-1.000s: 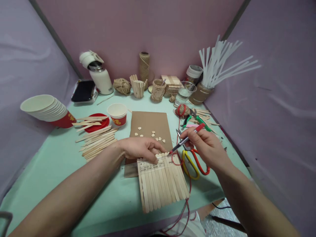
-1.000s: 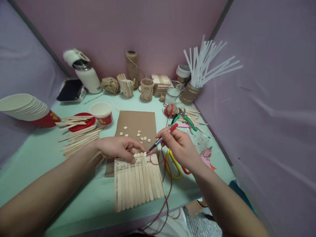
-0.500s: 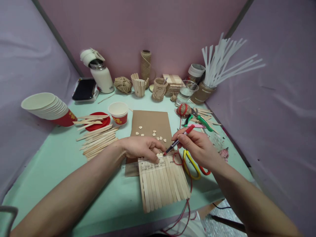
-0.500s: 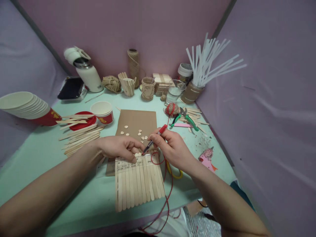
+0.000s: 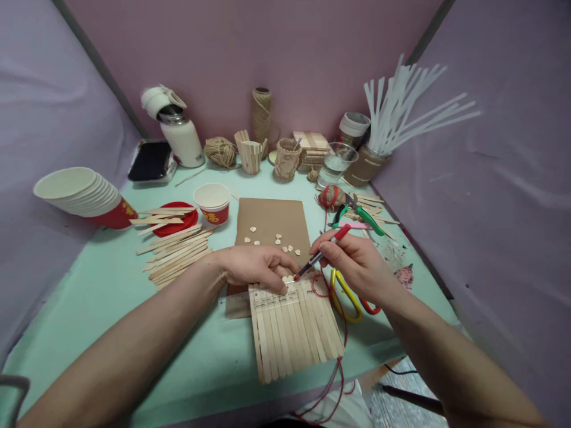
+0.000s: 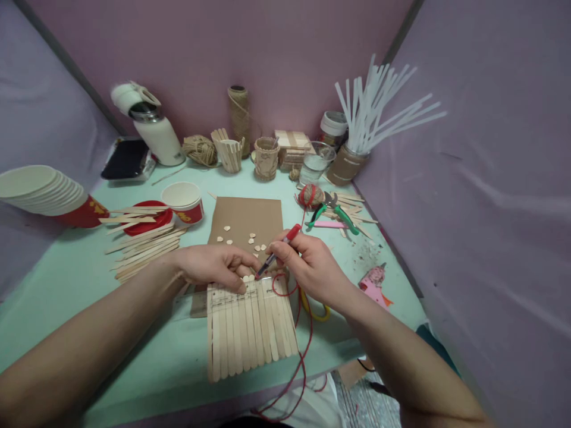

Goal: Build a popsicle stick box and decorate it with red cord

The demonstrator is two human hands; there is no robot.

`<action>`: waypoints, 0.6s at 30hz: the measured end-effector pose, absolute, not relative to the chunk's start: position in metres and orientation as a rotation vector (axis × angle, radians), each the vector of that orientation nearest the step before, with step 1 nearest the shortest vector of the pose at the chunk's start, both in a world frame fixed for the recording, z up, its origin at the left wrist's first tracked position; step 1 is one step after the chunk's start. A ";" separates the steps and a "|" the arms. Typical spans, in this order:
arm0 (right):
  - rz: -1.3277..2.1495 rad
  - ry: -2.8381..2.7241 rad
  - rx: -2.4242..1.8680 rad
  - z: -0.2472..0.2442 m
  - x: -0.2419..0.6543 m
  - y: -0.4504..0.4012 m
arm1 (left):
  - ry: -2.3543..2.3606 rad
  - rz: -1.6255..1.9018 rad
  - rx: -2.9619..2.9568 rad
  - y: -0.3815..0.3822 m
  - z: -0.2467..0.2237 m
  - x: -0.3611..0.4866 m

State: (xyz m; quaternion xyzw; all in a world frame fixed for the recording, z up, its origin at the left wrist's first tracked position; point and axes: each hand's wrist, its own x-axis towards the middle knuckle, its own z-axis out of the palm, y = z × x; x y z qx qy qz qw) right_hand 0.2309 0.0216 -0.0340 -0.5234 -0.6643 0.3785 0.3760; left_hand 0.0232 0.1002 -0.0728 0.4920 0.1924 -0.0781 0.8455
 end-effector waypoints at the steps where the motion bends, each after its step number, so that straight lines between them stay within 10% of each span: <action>1: 0.971 -1.701 -1.341 -0.034 0.232 0.021 | 0.414 -0.169 1.033 0.100 -0.073 0.023; 18: 0.926 -1.662 -1.429 -0.034 0.250 0.015 | 0.412 -0.182 0.993 0.100 -0.074 0.024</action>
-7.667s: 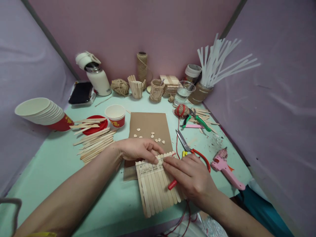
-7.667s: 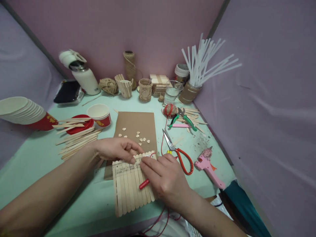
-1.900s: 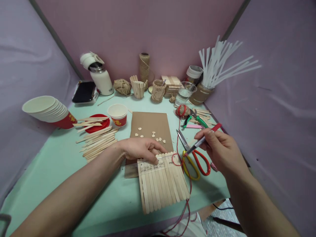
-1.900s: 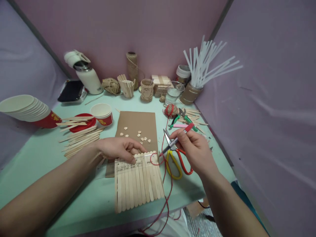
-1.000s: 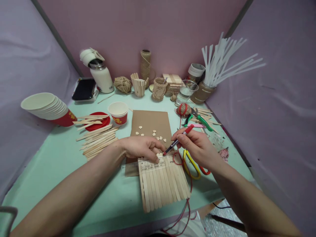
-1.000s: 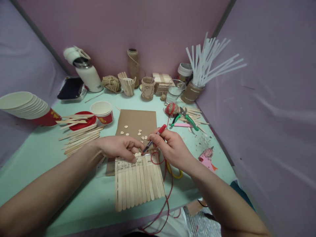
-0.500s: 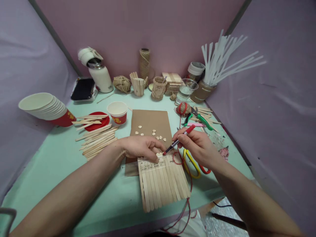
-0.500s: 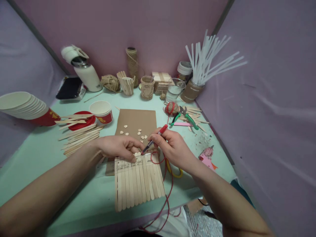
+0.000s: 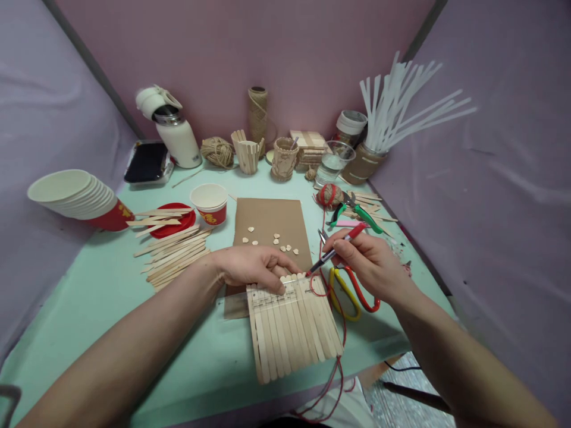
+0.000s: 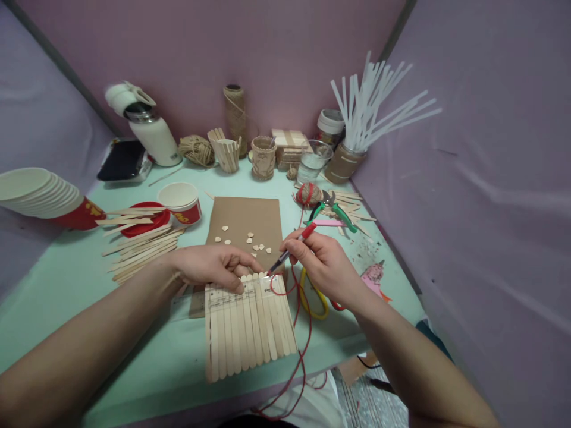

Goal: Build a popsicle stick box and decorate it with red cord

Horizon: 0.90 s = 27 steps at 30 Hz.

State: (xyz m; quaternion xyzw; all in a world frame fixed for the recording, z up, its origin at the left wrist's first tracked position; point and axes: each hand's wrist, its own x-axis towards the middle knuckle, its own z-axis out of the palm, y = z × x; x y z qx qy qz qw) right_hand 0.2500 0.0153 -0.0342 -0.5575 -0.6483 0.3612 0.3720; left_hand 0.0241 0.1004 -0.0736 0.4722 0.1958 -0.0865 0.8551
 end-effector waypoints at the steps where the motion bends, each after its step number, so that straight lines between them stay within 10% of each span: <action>1: 0.926 -1.657 -1.435 -0.034 0.252 0.015 | 0.414 -0.173 0.992 0.100 -0.074 0.024; 27: 0.789 -1.692 -1.523 -0.029 0.261 0.011 | 0.402 -0.151 0.971 0.100 -0.076 0.023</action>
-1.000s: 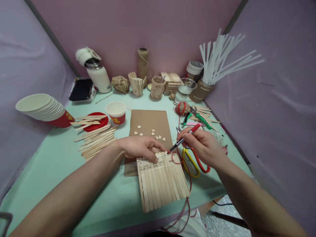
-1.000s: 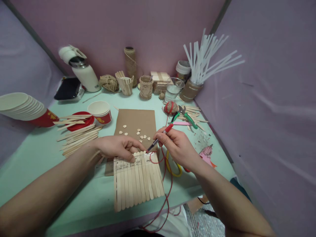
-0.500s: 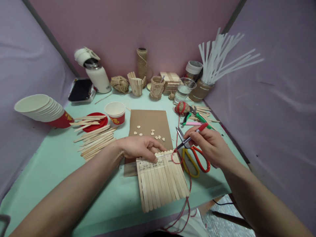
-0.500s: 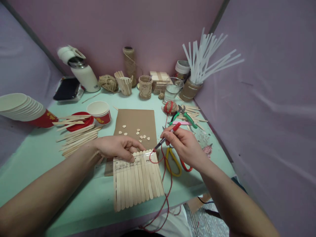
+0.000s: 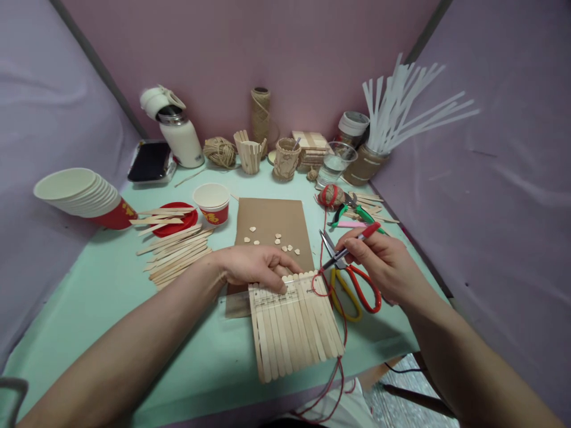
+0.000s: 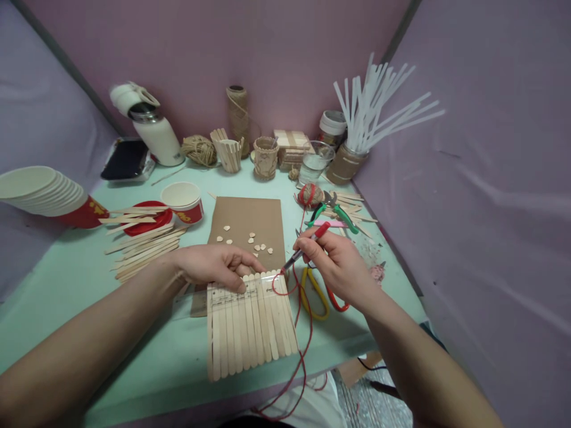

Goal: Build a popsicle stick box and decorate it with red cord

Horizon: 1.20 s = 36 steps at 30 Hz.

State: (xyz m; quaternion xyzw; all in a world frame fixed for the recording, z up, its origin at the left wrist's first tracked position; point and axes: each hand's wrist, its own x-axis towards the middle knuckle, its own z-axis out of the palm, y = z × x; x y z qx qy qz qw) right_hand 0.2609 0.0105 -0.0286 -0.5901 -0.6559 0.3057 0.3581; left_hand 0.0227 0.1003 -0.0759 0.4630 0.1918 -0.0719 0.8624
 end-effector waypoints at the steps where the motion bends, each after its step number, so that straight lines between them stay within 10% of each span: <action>1: 0.784 -1.688 -1.519 -0.028 0.261 0.010 | 0.395 -0.148 0.972 0.100 -0.076 0.023; 36: 0.904 -1.788 -1.369 -0.025 0.230 0.019 | 0.370 -0.156 0.997 0.099 -0.074 0.024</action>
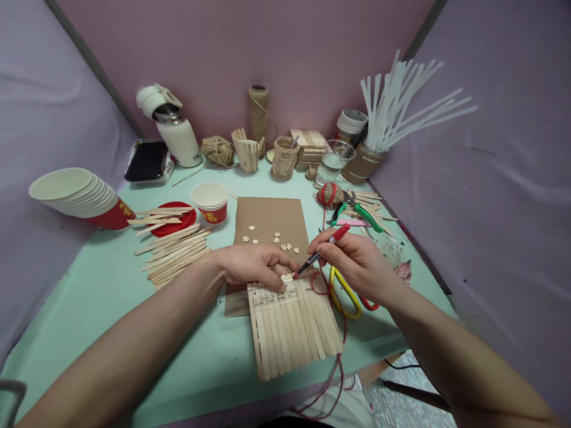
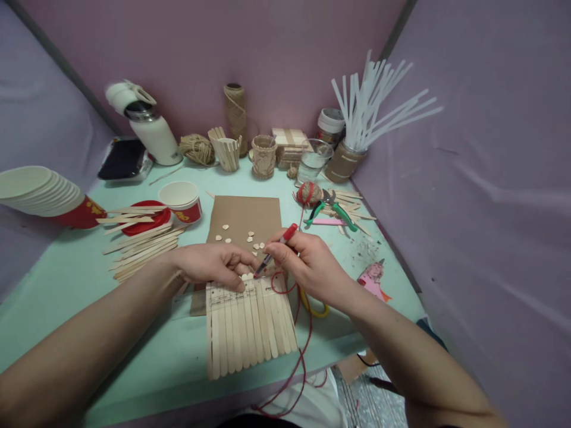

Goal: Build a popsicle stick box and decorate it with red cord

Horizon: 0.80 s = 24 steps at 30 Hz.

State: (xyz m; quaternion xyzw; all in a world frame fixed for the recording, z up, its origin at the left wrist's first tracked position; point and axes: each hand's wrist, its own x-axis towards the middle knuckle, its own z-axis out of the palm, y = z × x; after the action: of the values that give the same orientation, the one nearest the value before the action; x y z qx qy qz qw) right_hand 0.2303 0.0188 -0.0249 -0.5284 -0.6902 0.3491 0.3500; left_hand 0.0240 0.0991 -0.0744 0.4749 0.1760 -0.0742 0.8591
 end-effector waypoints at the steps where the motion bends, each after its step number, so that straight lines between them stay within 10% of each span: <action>1: 0.893 -1.789 -1.378 -0.025 0.233 0.018 | 0.376 -0.160 0.994 0.099 -0.074 0.024; 24: 0.942 -1.738 -1.297 -0.026 0.224 0.018 | 0.373 -0.140 1.045 0.098 -0.071 0.024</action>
State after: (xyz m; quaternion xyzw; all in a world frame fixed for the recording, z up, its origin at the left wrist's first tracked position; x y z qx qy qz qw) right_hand 0.2245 0.0185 -0.0262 -0.5078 -0.6802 0.3687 0.3789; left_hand 0.0242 0.0979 -0.0712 0.4955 0.1769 -0.0666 0.8478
